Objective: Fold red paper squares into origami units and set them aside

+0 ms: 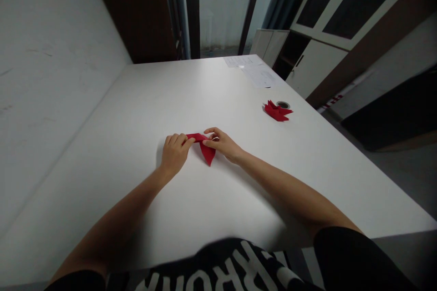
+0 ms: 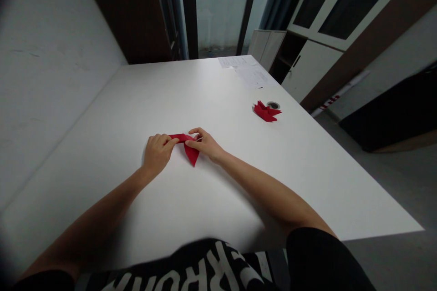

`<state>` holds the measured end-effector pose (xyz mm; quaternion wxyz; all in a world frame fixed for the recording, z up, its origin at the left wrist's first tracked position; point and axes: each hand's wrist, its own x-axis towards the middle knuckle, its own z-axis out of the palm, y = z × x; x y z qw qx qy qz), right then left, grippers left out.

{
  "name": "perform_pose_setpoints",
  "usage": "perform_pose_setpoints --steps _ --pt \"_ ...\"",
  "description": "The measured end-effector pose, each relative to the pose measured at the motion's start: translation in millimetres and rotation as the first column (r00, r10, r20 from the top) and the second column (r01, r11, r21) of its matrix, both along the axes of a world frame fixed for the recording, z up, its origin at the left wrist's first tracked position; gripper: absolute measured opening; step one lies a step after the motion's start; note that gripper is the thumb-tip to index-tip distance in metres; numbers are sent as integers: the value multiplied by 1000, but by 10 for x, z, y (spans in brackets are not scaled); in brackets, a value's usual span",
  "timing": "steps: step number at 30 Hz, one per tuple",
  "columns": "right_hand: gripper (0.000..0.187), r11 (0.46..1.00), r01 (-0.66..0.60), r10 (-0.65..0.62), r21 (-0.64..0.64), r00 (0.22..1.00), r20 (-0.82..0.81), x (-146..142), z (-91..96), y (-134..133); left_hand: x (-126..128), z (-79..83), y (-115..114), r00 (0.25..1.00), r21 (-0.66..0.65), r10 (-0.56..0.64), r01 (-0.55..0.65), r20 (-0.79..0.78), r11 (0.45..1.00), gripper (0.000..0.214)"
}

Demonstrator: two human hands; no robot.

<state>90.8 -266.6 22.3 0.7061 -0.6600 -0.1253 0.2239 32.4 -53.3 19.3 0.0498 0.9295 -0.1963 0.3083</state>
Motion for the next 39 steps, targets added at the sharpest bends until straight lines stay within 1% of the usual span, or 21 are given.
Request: perform_pose_setpoints --steps 3,5,9,14,18,20,22,24,25,28,31,34,36,39 --pt "48 999 -14 15 -45 1000 11 4 -22 -5 10 6 31 1000 -38 -18 19 12 999 21" --pt "47 998 -27 25 -60 999 -25 14 -29 -12 13 11 42 999 -32 -19 20 33 999 21" --pt "43 991 -100 92 -88 992 -89 61 -46 -42 14 12 51 999 -7 10 -9 51 1000 19" --pt "36 992 -82 80 -95 996 -28 144 -24 -92 22 11 50 1000 -18 4 -4 -11 1000 20" --pt "30 988 -58 63 -141 998 30 208 10 -121 32 9 38 999 -25 1 -2 -37 1000 21" --pt "26 987 -19 32 -158 996 79 234 8 -129 39 2 33 998 -37 0 -2 -58 999 21" --pt "17 984 20 8 -179 988 152 258 -1 -137 47 -9 32 996 -66 -16 10 -91 998 21" --pt "8 977 35 14 -212 975 223 283 -7 -152 57 -16 38 990 -103 -46 32 -134 994 21" --pt "7 973 35 26 -230 966 258 297 -5 -163 62 -16 43 985 -120 -62 43 -160 992 21" --pt "9 959 41 73 -279 919 386 341 25 -210 79 -3 64 961 -171 -132 92 -242 981 18" --pt "13 949 63 98 -308 872 481 370 92 -264 95 21 87 925 -255 -241 167 -294 952 17" --pt "13 943 65 95 -325 886 454 376 180 -315 107 38 107 900 -330 -314 210 -303 920 17" --pt "12 938 57 95 -342 907 410 375 235 -345 115 40 121 905 -335 -305 200 -298 921 16" --pt "12 940 42 92 -339 924 370 383 287 -377 129 34 148 925 -350 -252 144 -284 926 14"
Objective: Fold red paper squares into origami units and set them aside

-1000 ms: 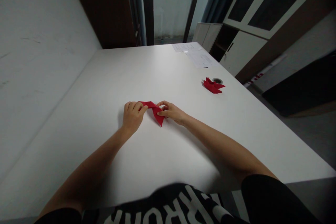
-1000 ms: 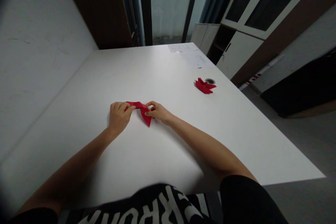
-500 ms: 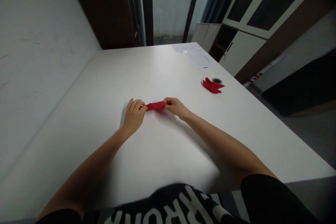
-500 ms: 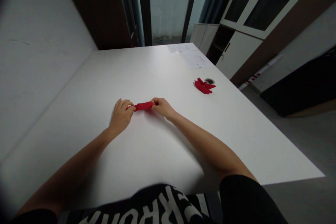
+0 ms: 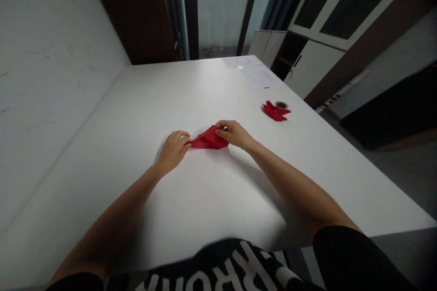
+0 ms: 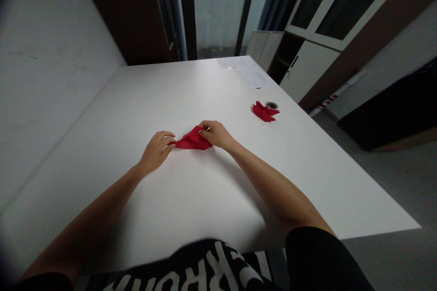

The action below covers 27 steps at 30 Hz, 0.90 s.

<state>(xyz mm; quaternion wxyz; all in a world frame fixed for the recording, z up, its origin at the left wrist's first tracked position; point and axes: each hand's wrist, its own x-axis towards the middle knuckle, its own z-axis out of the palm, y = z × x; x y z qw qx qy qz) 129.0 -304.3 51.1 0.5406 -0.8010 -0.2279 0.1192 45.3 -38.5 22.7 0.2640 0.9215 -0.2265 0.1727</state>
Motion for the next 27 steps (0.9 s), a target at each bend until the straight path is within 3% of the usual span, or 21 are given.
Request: perform_pose_setpoints --steps 4,7,9,12,15,17,19,22,27 --pt "11 1000 8 -6 30 997 -76 23 21 -18 30 -12 44 996 -160 47 -57 -69 985 12" --pt "12 996 28 -13 82 983 -181 30 37 -27 76 -40 77 974 -384 20 -108 -227 917 8" --pt "14 987 2 40 163 967 -253 24 55 -35 114 -71 93 945 -566 -32 -168 -325 807 9" --pt "20 948 -65 168 312 934 -315 4 83 -45 154 -120 105 895 -793 -146 -287 -422 537 22" --pt "29 904 -91 245 418 911 -332 -22 95 -35 153 -153 99 793 -853 -326 -433 -515 293 35" --pt "35 886 -83 260 457 904 -339 -40 90 -17 136 -162 79 731 -836 -409 -509 -546 205 38" --pt "40 872 -68 261 485 903 -341 -59 78 7 116 -163 44 711 -834 -451 -525 -539 168 37" --pt "44 859 -73 277 506 898 -341 -91 55 44 95 -158 -19 724 -865 -482 -468 -494 183 31" --pt "38 869 -112 292 482 903 -316 -158 3 94 122 -172 -44 828 -903 -360 -394 -430 172 19"
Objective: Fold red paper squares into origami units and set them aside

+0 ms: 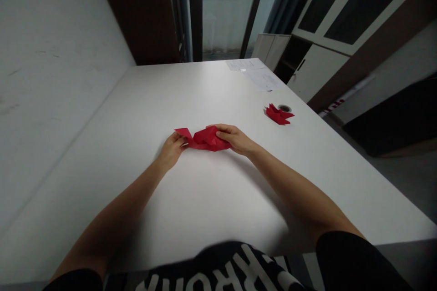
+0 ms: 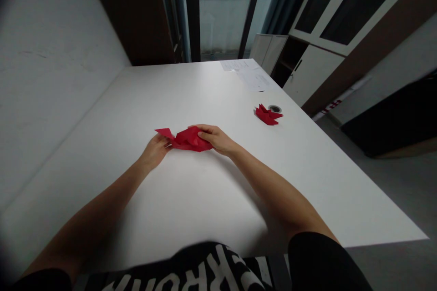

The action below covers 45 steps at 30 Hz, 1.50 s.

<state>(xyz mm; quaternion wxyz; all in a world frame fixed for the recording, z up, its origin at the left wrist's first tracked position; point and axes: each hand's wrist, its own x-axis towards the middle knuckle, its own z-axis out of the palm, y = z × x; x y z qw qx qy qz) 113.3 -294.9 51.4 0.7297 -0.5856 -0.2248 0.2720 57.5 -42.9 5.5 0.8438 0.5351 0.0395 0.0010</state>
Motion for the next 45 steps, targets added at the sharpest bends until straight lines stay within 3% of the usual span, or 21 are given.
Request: perform_pose_setpoints --steps 7,12,15,20,24,28,33,37,42,45 --pt "23 994 106 -105 4 989 106 -21 -109 85 27 8 26 989 -79 129 -123 73 989 20" --pt "25 967 256 -256 4 965 64 -29 -156 153 9 -7 16 994 -64 70 -64 89 996 32" --pt "23 980 199 -198 -14 978 64 -61 -151 145 18 -5 39 991 -41 79 -74 112 996 30" --pt "30 995 -52 49 -83 998 -35 -124 -105 122 -1 92 32 975 -9 51 -50 216 999 25" --pt "48 985 -93 72 -146 987 -143 -184 -113 185 -47 169 -34 960 74 -32 12 277 997 26" --pt "44 995 10 -19 -100 996 -86 -252 -106 251 -55 171 -62 960 107 -23 -7 277 994 27" --pt "44 986 170 -169 -1 985 -26 -277 -50 252 -21 139 12 974 11 23 -26 224 1000 32" --pt "43 957 288 -287 -29 957 44 -234 -65 232 18 141 91 986 -29 63 -59 156 998 35" --pt "42 949 314 -314 -3 948 58 -201 -131 248 2 187 53 991 -103 120 -113 65 988 37" --pt "39 942 334 -334 18 941 54 -218 -164 273 -64 197 -50 997 -143 35 -25 71 989 38"
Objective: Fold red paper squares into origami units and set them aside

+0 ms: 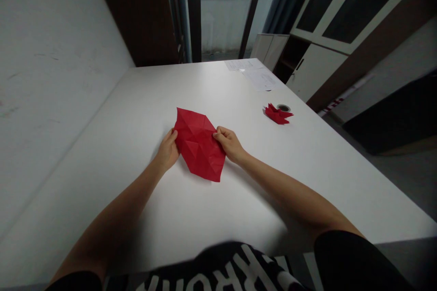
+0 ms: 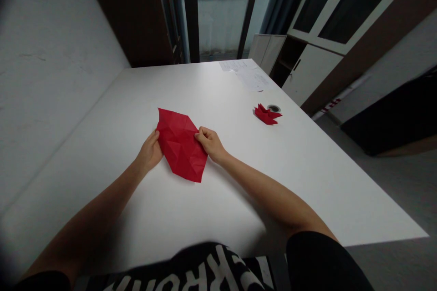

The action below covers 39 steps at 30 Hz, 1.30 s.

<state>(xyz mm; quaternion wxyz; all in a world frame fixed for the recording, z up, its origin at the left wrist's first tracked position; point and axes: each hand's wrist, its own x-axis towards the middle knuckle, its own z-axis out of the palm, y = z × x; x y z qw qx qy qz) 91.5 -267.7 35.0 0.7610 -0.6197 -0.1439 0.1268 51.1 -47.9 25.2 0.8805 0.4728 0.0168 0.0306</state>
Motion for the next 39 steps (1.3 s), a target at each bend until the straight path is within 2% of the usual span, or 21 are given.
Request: perform_pose_setpoints --steps 2,4,9,12,16,20,23,25,27,29,33,39 --pt "38 1000 0 0 23 1000 -11 -15 -18 12 -46 -17 -72 996 4 -84 84 -11 996 42" --pt "37 997 -20 25 78 998 -64 -26 -30 17 -77 -45 -126 993 24 -119 119 -28 993 45" --pt "34 949 -167 227 268 951 -210 -30 -28 3 -76 -76 -151 996 38 -67 69 -57 997 42" --pt "36 935 -207 270 289 942 -200 -31 -24 4 -59 -63 -128 993 26 -46 49 -108 998 41" --pt "41 947 -160 214 280 961 -174 -21 -42 22 -46 -41 -98 985 -30 -46 42 -165 999 42" --pt "38 958 -92 143 272 974 -176 10 -66 25 -42 -32 -69 962 -88 -104 84 -252 993 43" --pt "51 962 -86 138 259 972 -190 59 -84 2 -42 -36 -56 961 -101 -131 110 -245 989 43" --pt "57 966 -130 176 225 965 -196 104 -104 -23 -42 -40 -51 960 -111 -141 117 -242 987 41" --pt "50 969 -179 213 173 956 -204 149 -130 -47 -43 -40 -45 958 -124 -132 103 -256 987 39" --pt "35 978 -173 195 119 958 -212 179 -157 -61 -47 -31 -38 955 -129 -123 91 -271 987 39" --pt "27 997 -64 74 52 975 -208 183 -192 -38 -68 -3 -17 939 -137 -138 99 -314 986 43" --pt "24 997 66 -54 42 965 -255 195 -252 -3 -71 1 -2 932 -117 -158 126 -326 985 44"
